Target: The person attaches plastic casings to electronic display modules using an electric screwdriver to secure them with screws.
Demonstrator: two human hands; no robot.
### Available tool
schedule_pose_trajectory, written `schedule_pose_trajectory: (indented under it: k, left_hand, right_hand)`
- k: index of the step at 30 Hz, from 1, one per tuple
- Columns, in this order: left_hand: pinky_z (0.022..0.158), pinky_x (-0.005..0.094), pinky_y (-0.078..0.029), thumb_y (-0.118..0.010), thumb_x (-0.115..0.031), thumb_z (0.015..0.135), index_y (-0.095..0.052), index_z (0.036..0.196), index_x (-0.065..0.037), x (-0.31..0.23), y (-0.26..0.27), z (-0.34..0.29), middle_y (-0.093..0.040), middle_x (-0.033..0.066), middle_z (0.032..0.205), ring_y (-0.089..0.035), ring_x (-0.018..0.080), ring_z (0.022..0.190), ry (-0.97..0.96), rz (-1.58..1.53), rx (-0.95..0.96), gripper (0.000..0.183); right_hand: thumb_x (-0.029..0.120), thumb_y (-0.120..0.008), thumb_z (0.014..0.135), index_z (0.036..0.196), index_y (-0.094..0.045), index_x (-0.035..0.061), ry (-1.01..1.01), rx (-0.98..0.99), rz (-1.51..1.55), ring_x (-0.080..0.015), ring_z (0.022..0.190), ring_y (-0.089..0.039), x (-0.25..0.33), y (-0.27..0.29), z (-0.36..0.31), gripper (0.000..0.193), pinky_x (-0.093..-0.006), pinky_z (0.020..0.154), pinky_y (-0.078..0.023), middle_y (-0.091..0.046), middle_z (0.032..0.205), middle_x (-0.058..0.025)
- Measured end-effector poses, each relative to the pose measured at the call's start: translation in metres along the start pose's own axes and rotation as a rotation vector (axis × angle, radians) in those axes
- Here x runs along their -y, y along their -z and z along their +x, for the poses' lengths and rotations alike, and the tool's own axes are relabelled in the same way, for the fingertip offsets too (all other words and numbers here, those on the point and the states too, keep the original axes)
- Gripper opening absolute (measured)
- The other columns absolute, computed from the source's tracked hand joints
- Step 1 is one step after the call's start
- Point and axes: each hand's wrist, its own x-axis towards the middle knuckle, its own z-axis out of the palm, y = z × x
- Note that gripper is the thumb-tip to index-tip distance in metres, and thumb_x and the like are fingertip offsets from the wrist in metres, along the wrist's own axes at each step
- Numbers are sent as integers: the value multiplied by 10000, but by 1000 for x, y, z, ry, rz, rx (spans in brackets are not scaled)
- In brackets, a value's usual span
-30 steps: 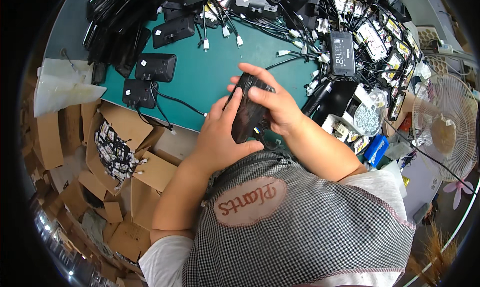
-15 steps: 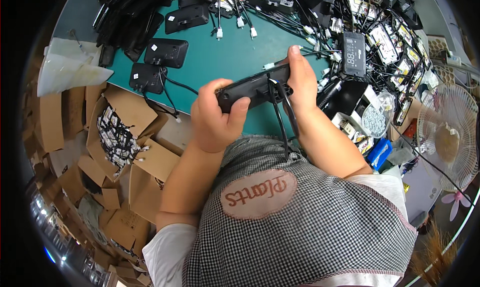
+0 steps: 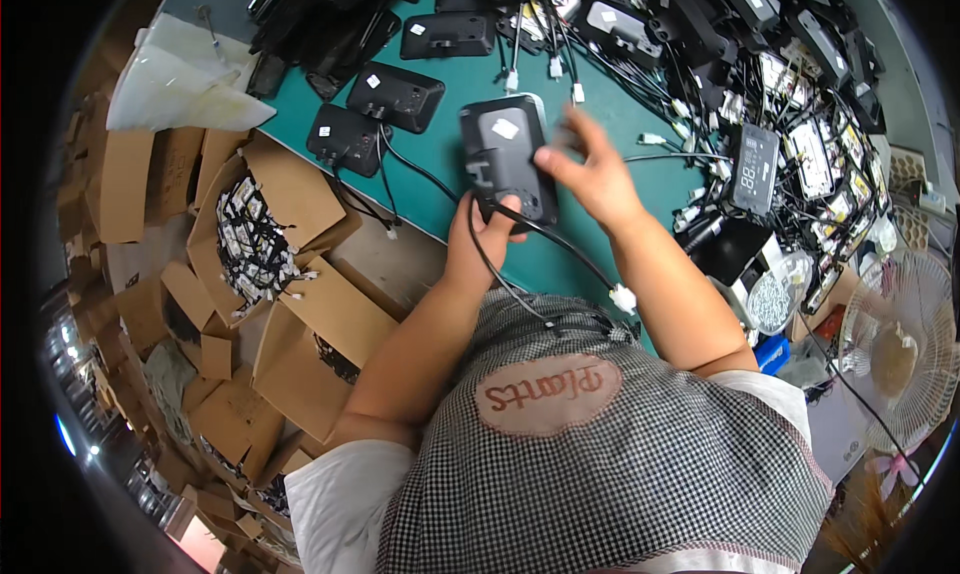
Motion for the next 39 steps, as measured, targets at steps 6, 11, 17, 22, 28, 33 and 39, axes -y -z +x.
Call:
schedule_pose_trajectory:
  k: [6, 11, 17, 22, 28, 33, 39]
  left_hand:
    - [758, 296, -538, -634, -269, 888, -482, 1176, 32, 2, 19, 37, -599, 143, 1084, -620, 185, 933, -88, 133, 178, 444]
    - [906, 324, -462, -613, -193, 881, -489, 1287, -33, -40, 60, 106, -556, 184, 1206, -605, 262, 1005, -370, 871, -9, 454]
    - [1066, 401, -332, -645, -334, 846, -332, 1425, -101, -81, 52, 210, -359, 218, 1429, -366, 336, 1317, -448, 907, -254, 698]
    - [1107, 464, -254, -644, -541, 783, -248, 1477, -240, -92, 42, 251, -147, 225, 1523, -194, 393, 1394, -19, 1298, -242, 854]
    - [1064, 487, -292, -679, -445, 770, -330, 1435, -294, -45, -2, 207, -164, 241, 1499, -223, 404, 1370, -117, 1357, -168, 767]
    - [1102, 470, -251, -690, -324, 770, -373, 1417, -248, 22, -5, 176, -177, 261, 1486, -219, 424, 1362, -425, 887, -81, 725]
    - [1111, 470, -249, -700, -247, 731, -573, 1251, -155, 9, -11, 148, -348, 216, 1420, -287, 374, 1350, -557, 1179, 289, 543]
  right_hand:
    - [34, -656, 831, 1405, -334, -27, -436, 185, 443, -181, 906, -597, -4, -14, 8, 660, -288, 832, -468, -629, 1019, -112]
    - [0, -637, 830, 1417, -338, -3, -403, 108, 295, -200, 968, -583, -14, 23, 40, 658, -301, 881, -455, -593, 1104, -137]
    - [-13, -649, 818, 1414, -340, -7, -324, 133, 309, -196, 1043, -543, -14, 27, 48, 671, -303, 910, -435, -569, 1155, -136]
    - [3, -656, 804, 1417, -317, -31, -296, 229, 475, -207, 1100, -533, 3, 40, 42, 701, -340, 971, -394, -564, 1193, -127]
    - [28, -667, 807, 1407, -316, -52, -134, 253, 565, -216, 1144, -521, 33, 58, 67, 700, -341, 983, -394, -529, 1273, -154]
    - [46, -671, 799, 1395, -332, -66, -107, 312, 444, -209, 1156, -503, 38, 31, 125, 695, -332, 999, -376, -515, 1287, -138]
    - [65, -646, 800, 1386, -399, -8, -173, 479, 130, -201, 1123, -512, 35, -25, 200, 641, -317, 1003, -359, -552, 1244, -127]
